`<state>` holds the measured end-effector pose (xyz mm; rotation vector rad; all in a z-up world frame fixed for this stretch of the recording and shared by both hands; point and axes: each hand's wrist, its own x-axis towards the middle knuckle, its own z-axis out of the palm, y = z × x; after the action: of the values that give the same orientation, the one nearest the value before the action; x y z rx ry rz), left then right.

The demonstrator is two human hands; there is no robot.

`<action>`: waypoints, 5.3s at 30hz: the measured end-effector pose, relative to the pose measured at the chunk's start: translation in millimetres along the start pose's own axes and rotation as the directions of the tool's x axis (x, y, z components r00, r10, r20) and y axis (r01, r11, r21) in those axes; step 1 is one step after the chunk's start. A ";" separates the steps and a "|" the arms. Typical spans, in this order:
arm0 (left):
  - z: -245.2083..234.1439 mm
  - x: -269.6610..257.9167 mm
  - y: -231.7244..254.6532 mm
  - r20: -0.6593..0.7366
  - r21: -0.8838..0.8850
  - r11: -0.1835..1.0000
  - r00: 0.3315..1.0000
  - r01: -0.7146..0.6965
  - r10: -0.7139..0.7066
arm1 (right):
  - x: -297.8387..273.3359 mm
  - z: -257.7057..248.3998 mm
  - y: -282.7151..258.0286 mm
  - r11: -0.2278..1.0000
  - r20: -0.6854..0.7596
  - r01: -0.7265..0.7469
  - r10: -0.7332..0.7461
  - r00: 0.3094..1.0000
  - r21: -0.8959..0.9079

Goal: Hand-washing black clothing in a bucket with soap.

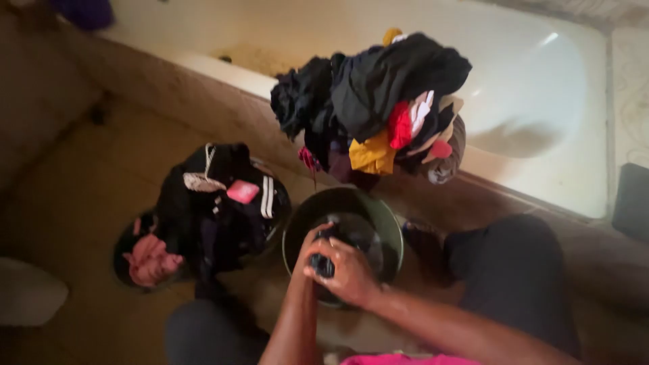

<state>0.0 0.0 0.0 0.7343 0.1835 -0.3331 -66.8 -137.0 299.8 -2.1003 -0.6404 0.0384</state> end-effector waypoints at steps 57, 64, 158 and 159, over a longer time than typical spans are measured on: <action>50.3 -14.7 14.8 -0.239 -0.308 0.935 0.937 0.178 -0.257 | 7.3 32.6 78.3 0.937 -0.280 -0.094 0.195 0.940 0.338; -2.5 -11.0 -29.0 -0.042 -0.295 0.946 0.987 0.138 -0.157 | -11.1 3.7 34.0 0.981 -0.088 0.027 -0.011 0.996 0.193; 61.0 -5.3 48.3 -0.129 -0.198 0.953 0.958 0.227 -0.255 | 5.5 13.7 54.6 0.999 -0.175 -0.016 0.022 0.984 0.033; 43.1 6.6 41.0 -0.146 -0.197 0.957 0.959 0.211 -0.242 | 11.2 12.7 59.9 0.999 -0.229 -0.009 0.018 0.973 0.040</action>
<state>23.0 -2.5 55.2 0.5625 0.4555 -0.4676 -34.8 -149.1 247.7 -2.0335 -0.4817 -0.1810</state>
